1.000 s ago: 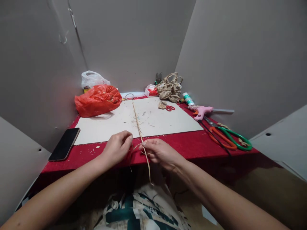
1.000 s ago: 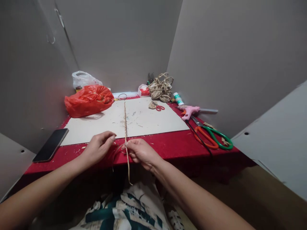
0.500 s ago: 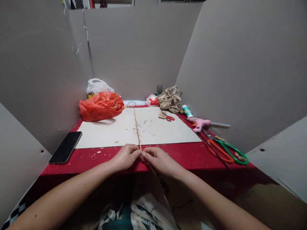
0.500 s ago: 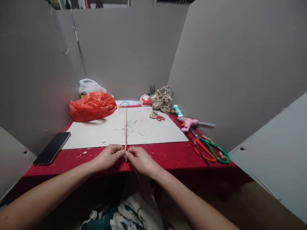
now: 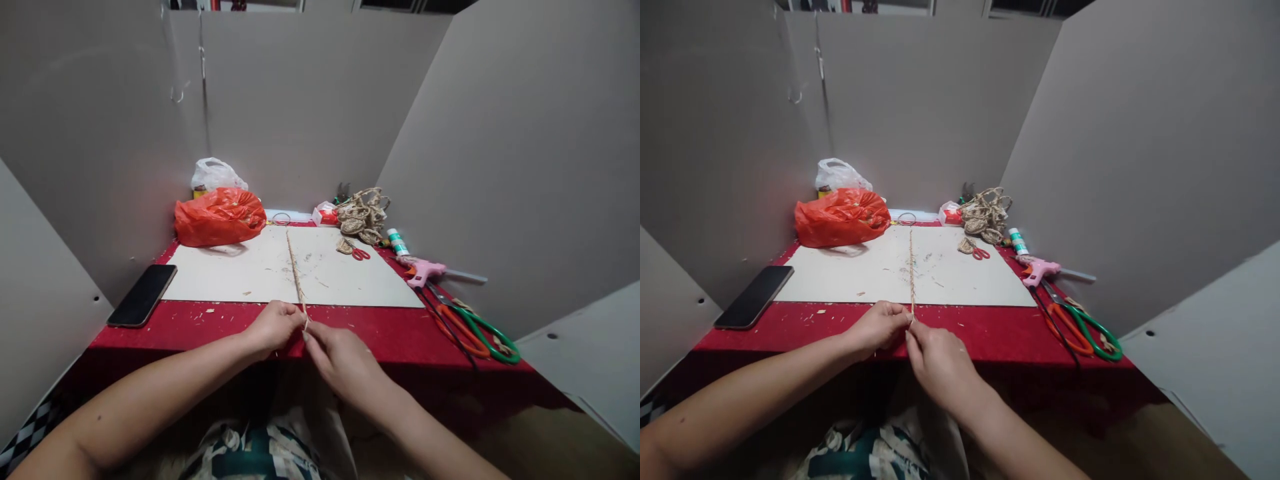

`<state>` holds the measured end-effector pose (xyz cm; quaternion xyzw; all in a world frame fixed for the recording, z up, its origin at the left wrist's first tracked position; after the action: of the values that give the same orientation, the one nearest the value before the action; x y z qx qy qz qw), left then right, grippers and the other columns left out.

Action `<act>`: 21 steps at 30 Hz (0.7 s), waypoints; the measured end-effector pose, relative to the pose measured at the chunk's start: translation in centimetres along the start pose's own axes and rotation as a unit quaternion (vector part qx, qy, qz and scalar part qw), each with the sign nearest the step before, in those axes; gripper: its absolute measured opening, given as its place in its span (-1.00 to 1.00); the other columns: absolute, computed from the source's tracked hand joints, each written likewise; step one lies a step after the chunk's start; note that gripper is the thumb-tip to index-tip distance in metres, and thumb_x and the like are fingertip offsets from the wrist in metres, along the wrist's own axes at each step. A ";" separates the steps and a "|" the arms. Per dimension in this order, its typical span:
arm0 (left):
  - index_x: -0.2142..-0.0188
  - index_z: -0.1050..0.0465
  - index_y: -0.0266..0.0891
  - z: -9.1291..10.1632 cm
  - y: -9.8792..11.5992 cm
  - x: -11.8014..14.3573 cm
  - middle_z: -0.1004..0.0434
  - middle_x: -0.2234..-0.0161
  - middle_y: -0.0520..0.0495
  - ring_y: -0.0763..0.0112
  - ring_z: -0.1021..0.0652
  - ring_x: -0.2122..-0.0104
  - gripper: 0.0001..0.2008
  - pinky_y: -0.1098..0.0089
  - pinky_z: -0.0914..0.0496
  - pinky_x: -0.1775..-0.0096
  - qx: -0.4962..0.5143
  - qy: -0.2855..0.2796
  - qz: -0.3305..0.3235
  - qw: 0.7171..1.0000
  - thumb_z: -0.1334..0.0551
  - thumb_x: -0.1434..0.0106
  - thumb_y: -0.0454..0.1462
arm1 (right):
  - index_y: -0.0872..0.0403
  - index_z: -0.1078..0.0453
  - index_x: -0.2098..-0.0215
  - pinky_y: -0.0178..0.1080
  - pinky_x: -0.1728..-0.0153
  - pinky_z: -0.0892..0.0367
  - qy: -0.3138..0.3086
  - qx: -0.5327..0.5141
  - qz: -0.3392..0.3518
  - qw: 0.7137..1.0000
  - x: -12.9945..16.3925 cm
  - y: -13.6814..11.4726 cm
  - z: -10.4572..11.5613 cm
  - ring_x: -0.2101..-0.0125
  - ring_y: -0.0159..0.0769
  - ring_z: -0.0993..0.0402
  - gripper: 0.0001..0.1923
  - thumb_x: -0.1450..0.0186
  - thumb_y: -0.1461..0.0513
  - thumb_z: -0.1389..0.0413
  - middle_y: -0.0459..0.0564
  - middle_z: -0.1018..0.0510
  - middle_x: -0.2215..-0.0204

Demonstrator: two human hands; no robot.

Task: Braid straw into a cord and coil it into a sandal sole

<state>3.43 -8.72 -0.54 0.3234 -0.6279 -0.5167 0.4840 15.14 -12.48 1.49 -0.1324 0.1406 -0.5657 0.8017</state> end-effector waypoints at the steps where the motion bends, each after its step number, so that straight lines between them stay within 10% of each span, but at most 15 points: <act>1: 0.61 -0.25 -0.24 -0.2 -0.2 0.0 -0.06 0.84 0.20 0.64 -0.04 0.84 -0.75 0.51 0.11 0.72 0.020 -0.003 0.002 1.000 -0.10 -0.18 -0.26 | 0.08 -0.43 0.22 -0.28 0.49 -0.06 0.002 0.020 -0.002 1.000 0.2 -0.3 -0.5 0.46 -0.23 -0.50 -0.72 -0.37 0.23 0.12 0.07 -0.60 0.43; 5: 0.56 -0.31 -0.26 -0.2 -0.6 0.2 -0.12 0.83 0.19 0.64 -0.08 0.83 -0.78 0.51 0.08 0.71 0.062 0.004 -0.009 0.998 -0.17 -0.14 -0.19 | 0.09 -0.41 0.31 -0.27 0.51 -0.03 0.000 0.030 0.017 0.999 0.9 -0.6 -1.5 0.52 -0.24 -0.46 -0.73 -0.35 0.25 0.12 0.04 -0.55 0.53; 12: 0.55 -0.34 -0.28 0.4 0.1 0.7 -0.05 0.83 0.23 0.68 0.01 0.81 -0.81 0.49 0.17 0.69 0.066 -0.008 -0.007 0.998 -0.24 -0.08 -0.21 | 0.09 -0.42 0.34 -0.31 0.47 -0.22 0.101 -0.256 -0.039 0.960 -0.3 2.6 1.9 0.49 -0.31 -0.42 -0.66 -0.30 0.03 0.03 0.01 -0.56 0.43; 17: 0.53 -0.38 -0.29 0.5 0.4 0.6 -0.14 0.80 0.19 0.66 -0.03 0.79 -0.73 0.49 0.12 0.67 -0.001 -0.016 -0.033 0.999 -0.21 -0.12 -0.12 | 0.10 -0.32 0.50 -0.38 0.75 0.14 -0.136 -0.427 -0.072 0.891 -3.1 2.6 -1.1 0.80 -0.54 0.05 -0.53 -0.25 -0.11 0.04 -0.23 -0.21 0.77; 21: 0.46 -0.48 -0.36 1.1 0.7 0.2 -0.42 0.65 0.01 0.56 -0.29 0.66 -0.69 0.50 -0.14 0.56 -0.117 -0.026 -0.115 0.986 -0.16 -0.18 -0.13 | 0.06 -0.17 0.62 -0.39 0.77 0.32 -0.184 -0.508 -0.104 0.835 -3.9 2.6 -2.1 0.80 -0.59 0.24 -0.53 -0.15 -0.12 -0.08 -0.34 0.02 0.84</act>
<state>2.35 -8.35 0.15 0.3210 -0.5344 -0.6469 0.4393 15.42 -8.08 -1.14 -0.6366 0.2434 -0.4600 0.5692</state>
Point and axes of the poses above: each hand's wrist, its own x-axis away from the middle knuckle, its own z-axis out of the back of the hand, y = z × x, the point moved 4 cm from there along -x, towards the middle knuckle
